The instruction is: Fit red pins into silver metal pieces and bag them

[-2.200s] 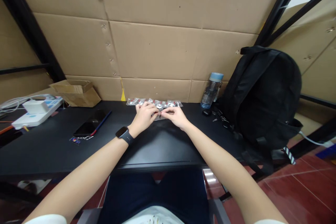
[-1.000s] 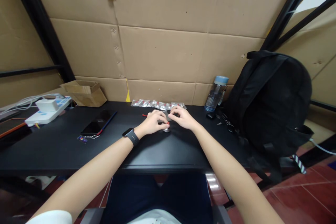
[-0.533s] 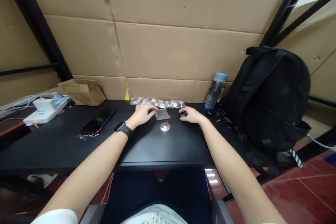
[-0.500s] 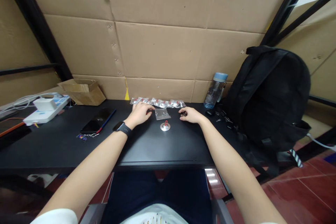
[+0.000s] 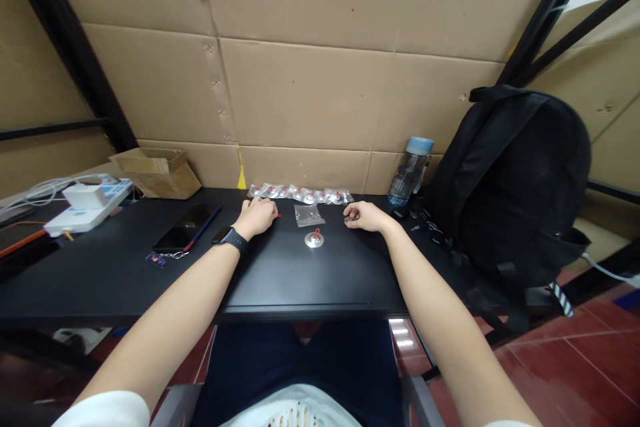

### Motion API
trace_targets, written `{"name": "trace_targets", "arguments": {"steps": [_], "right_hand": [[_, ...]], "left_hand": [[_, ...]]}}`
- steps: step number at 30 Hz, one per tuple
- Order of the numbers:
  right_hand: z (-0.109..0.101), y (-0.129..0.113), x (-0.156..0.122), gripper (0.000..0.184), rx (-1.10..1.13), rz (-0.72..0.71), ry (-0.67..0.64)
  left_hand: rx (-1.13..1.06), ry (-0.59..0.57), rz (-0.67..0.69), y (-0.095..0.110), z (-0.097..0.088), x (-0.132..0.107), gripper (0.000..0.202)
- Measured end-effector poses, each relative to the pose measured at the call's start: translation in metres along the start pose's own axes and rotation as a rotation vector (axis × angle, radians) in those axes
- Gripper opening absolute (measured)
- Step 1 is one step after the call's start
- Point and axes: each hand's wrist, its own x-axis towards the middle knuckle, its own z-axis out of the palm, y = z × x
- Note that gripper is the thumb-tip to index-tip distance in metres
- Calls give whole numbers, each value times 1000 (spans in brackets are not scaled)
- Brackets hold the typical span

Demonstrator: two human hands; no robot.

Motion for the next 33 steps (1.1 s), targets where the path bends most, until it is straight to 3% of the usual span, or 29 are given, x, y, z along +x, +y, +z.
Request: {"name": "trace_targets", "arguments": {"steps": [5, 11, 15, 19, 24, 28, 33], "right_hand": [[-3, 5, -2, 48, 49, -6, -109], [-2, 9, 0, 52, 72, 9, -113], [0, 10, 1, 43, 56, 40, -122], [0, 8, 0, 50, 39, 38, -95], [-2, -2, -4, 53, -25, -68, -85], [-6, -10, -6, 55, -59, -39, -144], [-11, -14, -8, 49, -162, -62, -53]], "left_hand": [[-85, 77, -13, 4, -4, 0, 13], [-164, 194, 19, 14, -12, -2, 6], [-266, 187, 16, 20, -16, -3, 5], [-344, 163, 22, 27, -21, -4, 7], [-308, 157, 47, 41, -27, -7, 14], [-276, 170, 90, 51, -28, -10, 19], [-293, 161, 145, 57, -25, -12, 24]]}}
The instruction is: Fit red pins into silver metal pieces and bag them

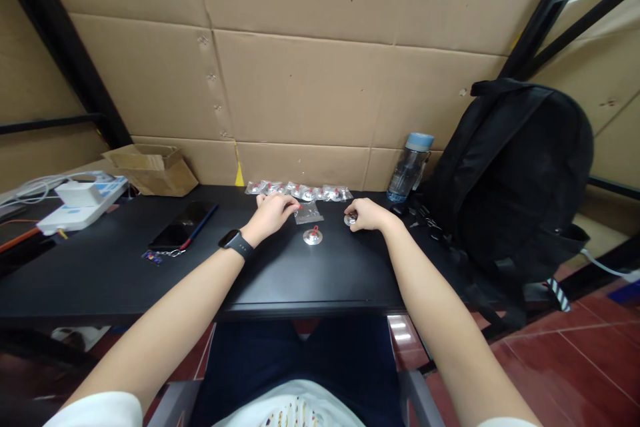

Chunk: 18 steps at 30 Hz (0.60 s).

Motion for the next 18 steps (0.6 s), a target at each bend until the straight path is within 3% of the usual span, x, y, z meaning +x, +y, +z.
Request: {"name": "trace_targets", "arguments": {"steps": [5, 10, 14, 18], "right_hand": [[4, -28, -4, 51, 210, -165, 160], [19, -77, -2, 44, 529, -344, 537], [29, -93, 1, 46, 641, -439, 553], [33, -92, 3, 46, 696, -437, 517]], "left_hand": [[-92, 5, -18, 6, 4, 0, 27], [-327, 51, -26, 9, 17, 2, 28], [-469, 91, 92, 8, 25, 4, 25], [-453, 104, 93, 8, 25, 4, 23]]}}
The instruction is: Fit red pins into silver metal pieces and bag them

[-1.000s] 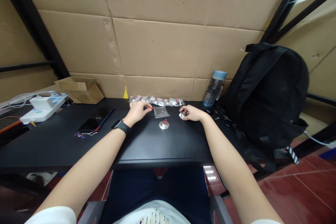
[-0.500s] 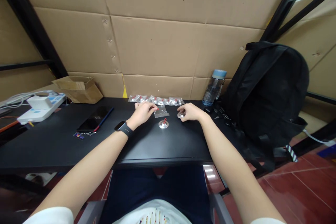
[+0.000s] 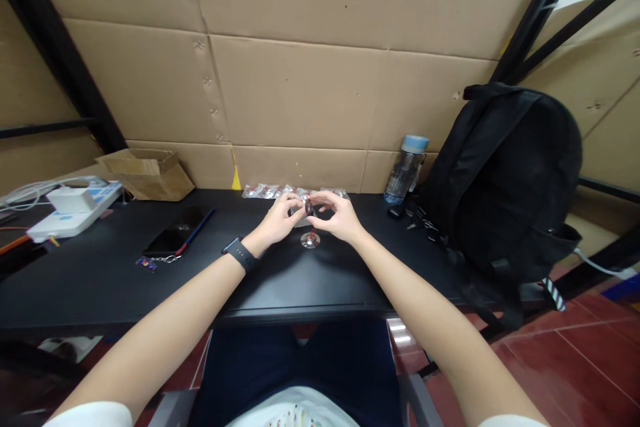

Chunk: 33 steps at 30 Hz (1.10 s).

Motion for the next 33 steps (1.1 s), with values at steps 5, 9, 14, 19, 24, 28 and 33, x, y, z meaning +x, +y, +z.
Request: {"name": "trace_targets", "arguments": {"steps": [5, 9, 14, 19, 24, 28, 33], "right_hand": [[1, 1, -1, 46, 9, 23, -10], [2, 2, 0, 43, -1, 19, -16], [5, 4, -1, 43, 37, 62, -22], [10, 4, -3, 41, 153, 122, -8], [8, 7, 0, 37, 276, 243, -16], [2, 10, 2, 37, 291, 254, -14], [-5, 7, 1, 19, 3, 77, -78]], "left_hand": [[84, 2, -35, 1, -1, -1, 19], [201, 42, -33, 9, -3, -3, 17], [340, 81, -20, 20, -5, -6, 14], [392, 116, 17, 26, -5, -8, 11], [275, 124, 28, 27, -6, -7, 15], [152, 124, 1, 21, -4, -6, 18], [-33, 56, -18, 13, 0, -3, 26]]}}
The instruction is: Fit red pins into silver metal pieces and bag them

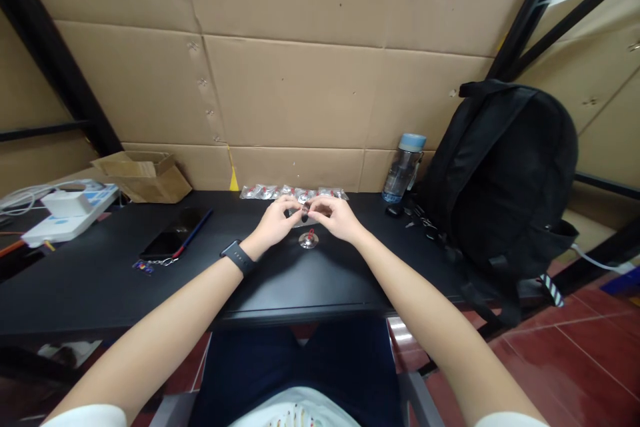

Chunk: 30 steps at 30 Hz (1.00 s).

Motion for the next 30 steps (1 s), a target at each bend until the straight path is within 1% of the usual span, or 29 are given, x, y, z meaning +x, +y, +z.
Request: {"name": "trace_targets", "arguments": {"steps": [3, 5, 7, 9, 11, 13, 15, 16, 17, 20, 21, 22, 24, 26, 27, 30], "right_hand": [[0, -2, 0, 13, -181, -99, -42], [1, -2, 0, 10, -221, -130, -45], [1, -2, 0, 9, -234, -133, -22], [-1, -3, 0, 9, -243, -129, 12], [-3, -3, 0, 9, -255, -128, 40], [-5, -5, 0, 10, -257, -124, 19], [-7, -6, 0, 10, -254, -103, -38], [-8, -6, 0, 9, -255, -83, -84], [-8, -6, -1, 12, -259, -60, -149], [-8, -4, -3, 40, -294, -8, -408], [-7, -3, -4, 44, -316, 4, -475], [-6, -2, -5, 42, -342, 16, -510], [-4, 0, -5, 29, -397, 31, -508], [-2, -1, -4, 16, -442, 23, -498], [-2, -2, -3, 13, -463, 17, -506], [-2, -8, -2, 13, -531, 37, -541]], "left_hand": [[-104, -17, -20, 0, 0, 1, 34], [-116, -85, 3, 1, -2, 0, 33], [-34, -170, 21, 2, -3, -1, 30], [87, -213, 16, 2, -5, -3, 27], [183, -214, 18, 3, -6, -5, 24], [257, -183, 52, 4, -8, -5, 20], [344, -148, 87, 4, -11, -5, 19], [393, -142, 93, 4, -14, -4, 19], [441, -146, 93, 3, -16, -4, 19], [542, -234, 107, -1, -25, -3, 16], [559, -270, 120, -2, -27, -3, 15], [569, -298, 134, -2, -29, -3, 15], [581, -309, 148, -2, -31, -3, 16], [591, -284, 147, -1, -31, -2, 17], [592, -274, 146, 0, -31, -2, 17], [577, -248, 135, 2, -30, -2, 15]]}}
